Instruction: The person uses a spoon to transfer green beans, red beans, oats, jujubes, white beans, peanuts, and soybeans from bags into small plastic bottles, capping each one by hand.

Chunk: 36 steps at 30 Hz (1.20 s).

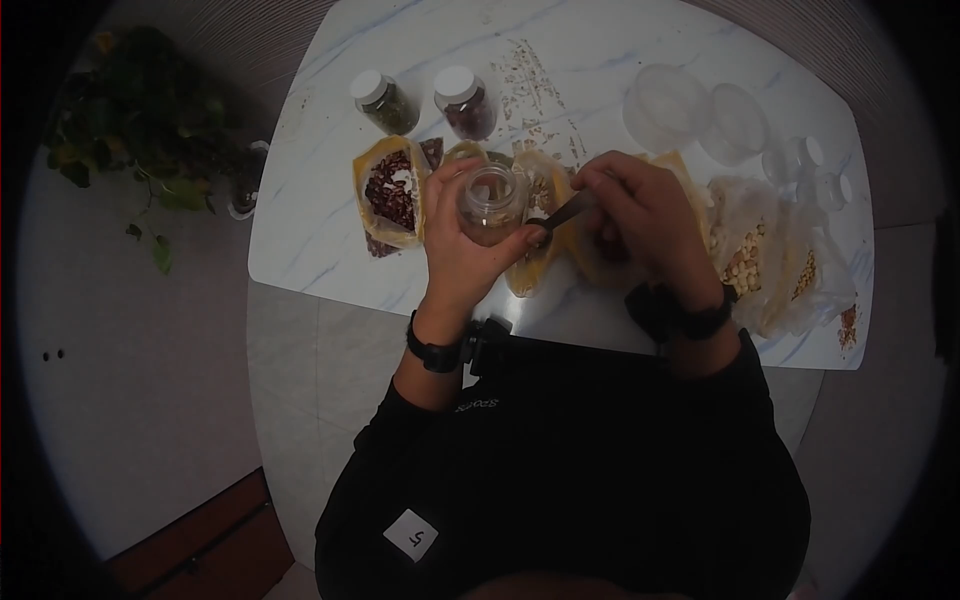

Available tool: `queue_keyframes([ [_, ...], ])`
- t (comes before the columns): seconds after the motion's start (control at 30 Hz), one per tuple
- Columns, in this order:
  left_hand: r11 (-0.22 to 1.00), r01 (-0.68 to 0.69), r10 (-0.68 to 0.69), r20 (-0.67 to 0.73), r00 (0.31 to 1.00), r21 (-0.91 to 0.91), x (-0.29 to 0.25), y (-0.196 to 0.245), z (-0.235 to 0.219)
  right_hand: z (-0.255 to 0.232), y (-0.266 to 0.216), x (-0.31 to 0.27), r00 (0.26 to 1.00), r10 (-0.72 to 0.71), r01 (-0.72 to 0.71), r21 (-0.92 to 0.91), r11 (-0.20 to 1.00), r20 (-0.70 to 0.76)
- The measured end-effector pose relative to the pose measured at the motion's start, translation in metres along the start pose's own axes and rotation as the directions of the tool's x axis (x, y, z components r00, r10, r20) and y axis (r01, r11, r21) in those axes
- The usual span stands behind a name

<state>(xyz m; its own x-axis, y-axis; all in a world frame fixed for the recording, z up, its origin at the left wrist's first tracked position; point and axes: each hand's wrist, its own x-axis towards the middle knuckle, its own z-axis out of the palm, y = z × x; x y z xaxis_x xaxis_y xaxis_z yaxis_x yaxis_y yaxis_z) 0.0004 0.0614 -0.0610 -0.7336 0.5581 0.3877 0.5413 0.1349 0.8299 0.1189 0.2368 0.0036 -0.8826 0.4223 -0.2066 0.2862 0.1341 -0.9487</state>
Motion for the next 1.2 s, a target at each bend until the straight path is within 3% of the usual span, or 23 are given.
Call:
queue_keyframes([
  [0.07, 1.0, -0.01, 0.01, 0.005, 1.0, 0.025, 0.0, 0.001, -0.001, -0.004, 0.003, 0.002, 0.999, 0.048, -0.047, 0.034, 0.998, -0.011],
  [0.17, 1.0, -0.019, 0.018, 0.005, 1.0, 0.019, 0.0, 0.0, 0.0, -0.01, 0.012, 0.004, 0.994, -0.055, 0.066, 0.115, 0.991, -0.092],
  [0.23, 1.0, -0.009, 0.009, 0.007, 1.0, 0.017, 0.0, 0.002, -0.001, -0.013, 0.013, 0.005, 0.967, -0.172, 0.213, 0.231, 0.949, -0.188],
  [0.27, 1.0, 0.001, -0.001, 0.009, 1.0, 0.016, 0.0, 0.003, -0.001, -0.013, 0.013, 0.004, 0.967, -0.172, 0.213, 0.231, 0.949, -0.188],
  [0.33, 1.0, -0.006, 0.006, 0.013, 1.0, 0.024, 0.0, 0.002, 0.0, -0.012, 0.01, 0.002, 0.91, -0.279, 0.374, 0.32, 0.87, -0.306],
  [0.43, 0.999, -0.02, 0.019, 0.025, 1.0, 0.034, 0.0, 0.0, 0.0, -0.007, 0.006, -0.002, 0.862, -0.354, 0.472, 0.322, 0.821, -0.364],
  [0.57, 0.999, 0.029, -0.029, 0.012, 1.0, -0.032, -0.001, 0.004, 0.002, 0.002, 0.001, -0.014, 0.866, -0.347, 0.467, 0.333, 0.82, -0.36],
  [0.77, 1.0, 0.009, -0.01, 0.035, 0.999, 0.029, 0.0, 0.002, 0.001, 0.003, -0.001, -0.014, 0.815, -0.551, 0.566, 0.042, 0.823, -0.18],
  [0.83, 0.999, 0.009, -0.01, 0.036, 0.999, 0.033, 0.0, 0.001, 0.001, 0.002, 0.001, -0.011, 0.722, -0.681, 0.672, -0.113, 0.732, -0.12],
  [0.97, 0.999, 0.017, -0.018, 0.038, 0.999, 0.033, 0.0, 0.001, 0.0, 0.001, 0.0, -0.012, 0.687, -0.718, 0.702, -0.153, 0.696, -0.11],
  [1.03, 0.999, 0.024, -0.025, 0.035, 0.999, 0.03, 0.0, 0.002, 0.001, -0.001, 0.0, -0.011, 0.635, -0.755, 0.731, -0.187, 0.656, -0.164],
  [1.07, 0.999, 0.031, -0.032, 0.032, 0.999, 0.028, 0.0, 0.003, 0.001, 0.0, 0.0, -0.012, 0.635, -0.755, 0.732, -0.187, 0.656, -0.164],
  [1.13, 0.999, 0.024, -0.025, 0.032, 0.999, 0.024, 0.0, 0.002, 0.001, 0.001, 0.001, -0.016, 0.787, -0.532, 0.549, -0.04, 0.835, -0.312],
  [1.2, 1.0, 0.016, -0.016, 0.033, 0.999, 0.02, 0.001, 0.002, 0.001, 0.001, -0.001, -0.015, 0.832, -0.462, 0.466, -0.065, 0.882, -0.308],
])
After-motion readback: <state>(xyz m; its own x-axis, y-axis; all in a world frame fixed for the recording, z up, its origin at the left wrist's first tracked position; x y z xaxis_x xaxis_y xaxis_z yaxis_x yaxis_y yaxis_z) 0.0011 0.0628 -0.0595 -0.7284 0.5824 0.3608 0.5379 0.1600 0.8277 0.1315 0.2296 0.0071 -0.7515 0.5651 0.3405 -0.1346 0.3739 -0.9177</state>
